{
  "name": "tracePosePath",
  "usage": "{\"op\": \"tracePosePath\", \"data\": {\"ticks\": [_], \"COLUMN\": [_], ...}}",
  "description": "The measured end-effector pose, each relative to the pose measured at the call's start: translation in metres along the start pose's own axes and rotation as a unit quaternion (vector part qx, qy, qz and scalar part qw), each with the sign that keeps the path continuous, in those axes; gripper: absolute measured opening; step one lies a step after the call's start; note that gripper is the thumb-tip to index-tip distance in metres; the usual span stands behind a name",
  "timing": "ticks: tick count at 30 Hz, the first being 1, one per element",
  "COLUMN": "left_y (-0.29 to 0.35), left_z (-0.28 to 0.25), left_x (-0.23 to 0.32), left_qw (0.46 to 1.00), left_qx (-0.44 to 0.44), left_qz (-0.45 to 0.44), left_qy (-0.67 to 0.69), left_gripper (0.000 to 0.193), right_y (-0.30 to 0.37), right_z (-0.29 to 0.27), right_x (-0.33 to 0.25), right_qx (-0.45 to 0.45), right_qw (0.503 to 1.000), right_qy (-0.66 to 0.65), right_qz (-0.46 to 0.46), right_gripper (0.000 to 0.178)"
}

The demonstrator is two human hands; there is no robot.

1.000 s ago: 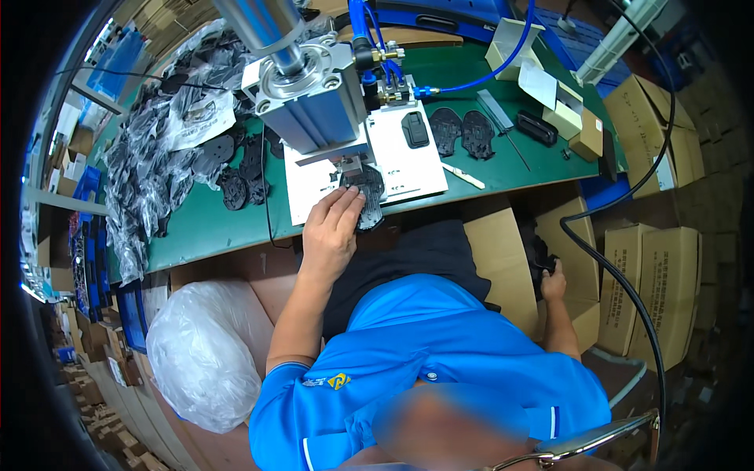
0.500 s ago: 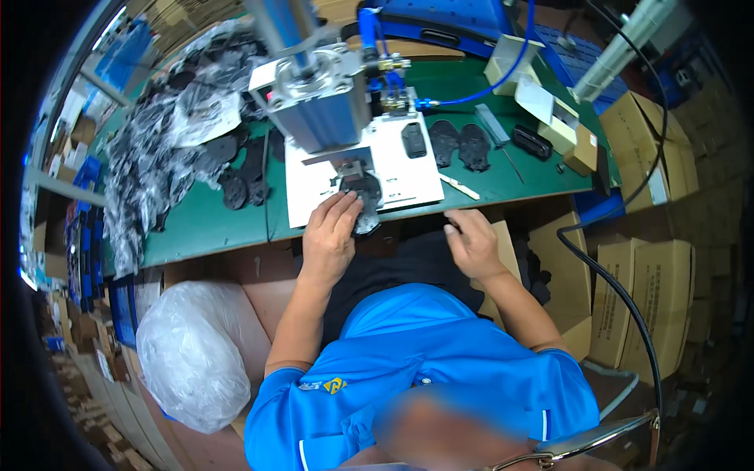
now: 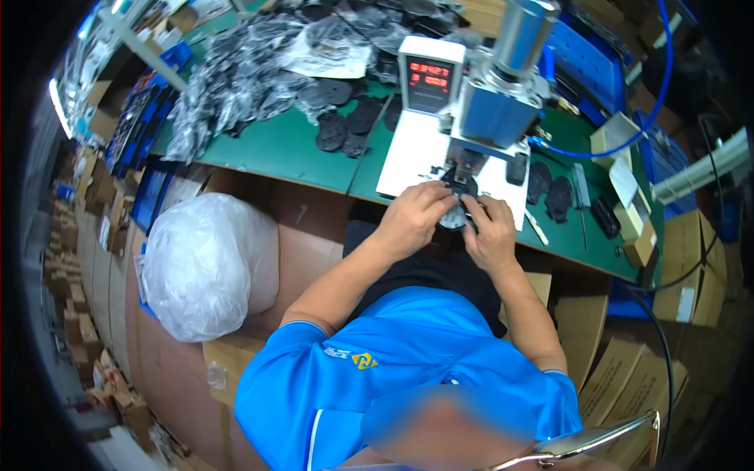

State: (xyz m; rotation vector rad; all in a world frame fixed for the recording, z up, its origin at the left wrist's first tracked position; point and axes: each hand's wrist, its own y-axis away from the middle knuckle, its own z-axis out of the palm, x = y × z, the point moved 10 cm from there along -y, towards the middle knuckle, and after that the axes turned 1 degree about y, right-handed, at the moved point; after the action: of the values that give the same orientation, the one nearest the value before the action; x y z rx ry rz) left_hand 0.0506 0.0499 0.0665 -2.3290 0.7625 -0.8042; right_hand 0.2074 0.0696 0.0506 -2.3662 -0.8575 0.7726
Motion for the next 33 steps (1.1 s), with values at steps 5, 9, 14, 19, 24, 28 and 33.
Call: {"op": "tracePosePath", "data": {"ticks": [5, 9, 14, 19, 24, 28, 33], "left_y": [-0.002, 0.004, 0.030, 0.026, 0.038, 0.053, 0.040], "left_z": [-0.013, -0.079, -0.113, -0.113, -0.131, -0.168, -0.178], "left_x": [-0.014, -0.106, -0.245, -0.278, -0.307, -0.275, -0.179], "left_qw": [0.998, 0.981, 0.887, 0.871, 0.837, 0.870, 0.914], "left_qx": [-0.035, 0.109, 0.027, -0.083, -0.105, 0.017, 0.228], "left_qz": [-0.016, -0.150, -0.381, -0.386, -0.454, -0.423, -0.333], "left_qy": [0.042, -0.065, -0.259, -0.293, -0.286, -0.254, 0.047], "left_gripper": [0.055, 0.043, 0.071, 0.071, 0.055, 0.035, 0.021], "right_y": [0.003, 0.002, 0.002, 0.002, 0.002, 0.001, 0.002], "right_z": [0.001, 0.002, 0.003, 0.000, -0.003, -0.001, -0.001], "right_x": [0.006, 0.005, 0.005, 0.005, 0.006, 0.005, 0.009], "right_qx": [0.012, 0.019, 0.028, 0.030, 0.028, 0.027, 0.020], "right_qw": [1.000, 1.000, 0.999, 0.999, 0.999, 0.999, 0.999], "right_qy": [-0.016, -0.025, -0.024, -0.031, -0.026, -0.023, -0.036], "right_qz": [0.008, 0.006, 0.006, 0.007, 0.021, 0.009, 0.018], "right_gripper": [0.056, 0.056, 0.054, 0.053, 0.053, 0.053, 0.051]}}
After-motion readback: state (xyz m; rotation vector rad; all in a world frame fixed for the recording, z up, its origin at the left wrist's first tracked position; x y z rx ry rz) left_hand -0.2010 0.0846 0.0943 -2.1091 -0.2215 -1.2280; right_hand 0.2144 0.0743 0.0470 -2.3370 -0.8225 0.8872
